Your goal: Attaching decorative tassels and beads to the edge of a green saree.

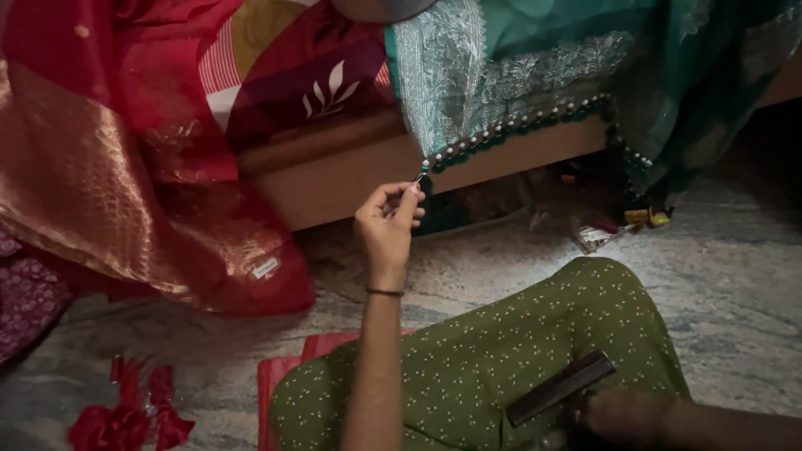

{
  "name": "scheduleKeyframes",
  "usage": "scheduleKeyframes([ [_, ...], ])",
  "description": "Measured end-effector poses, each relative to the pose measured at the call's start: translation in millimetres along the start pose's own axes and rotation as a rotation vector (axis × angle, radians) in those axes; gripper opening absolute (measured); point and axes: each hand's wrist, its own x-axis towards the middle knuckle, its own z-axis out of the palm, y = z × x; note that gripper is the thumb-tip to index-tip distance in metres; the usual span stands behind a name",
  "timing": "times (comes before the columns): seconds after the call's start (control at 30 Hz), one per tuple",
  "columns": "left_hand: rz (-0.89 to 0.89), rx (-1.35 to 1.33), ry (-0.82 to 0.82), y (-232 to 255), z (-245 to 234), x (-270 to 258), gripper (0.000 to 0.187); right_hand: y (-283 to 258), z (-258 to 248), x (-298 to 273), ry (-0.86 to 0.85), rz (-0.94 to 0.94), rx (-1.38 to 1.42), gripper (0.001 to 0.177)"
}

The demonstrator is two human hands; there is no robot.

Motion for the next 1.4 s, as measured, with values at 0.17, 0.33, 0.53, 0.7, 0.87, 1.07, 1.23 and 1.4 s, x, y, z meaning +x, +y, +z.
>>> scheduleKeyframes([
  [0.17,-0.035,-0.221,-0.139,-13.8,-1.7,9.8,0.012,4.7,-113.5,-55.7,0.096,-0.361,0.205,0.028],
  [0.33,-0.097,-0.329,-0.228,-8.2,-9.6,10.4,0.011,-24.6,-268.2,-91.6,-0.005,-0.208,0.045,0.02],
  [0.53,-0.173,-0.433,-0.377,-4.0,-20.4,13.8,0.01,-25.4,-391.6,-132.4,-0.181,0.459,0.676,0.035],
  [0.7,-0.228,-0.493,-0.362,-5.0,-23.9,13.1,0.01,8.0,-353.0,-122.7,0.417,0.171,1.252,0.042],
  [0.87,-0.247,-0.58,-0.352,-3.7,-22.7,8.3,0.009,-30.4,-390.4,-117.2,0.419,-0.192,1.771,0.045],
  [1.07,-0.239,-0.611,-0.336,-3.3,-17.5,7.5,0.006,-28.8,-398.7,-105.8,0.48,-0.34,1.852,0.051],
  [1.23,-0.245,-0.619,-0.306,-2.9,-15.4,9.0,0.005,-26.7,-404.7,-100.3,0.474,-0.288,1.867,0.044],
  [1.4,-0.217,-0.551,-0.295,1.1,-14.6,8.3,0.006,-21.1,-396.8,-94.4,0.488,-0.204,1.889,0.036],
])
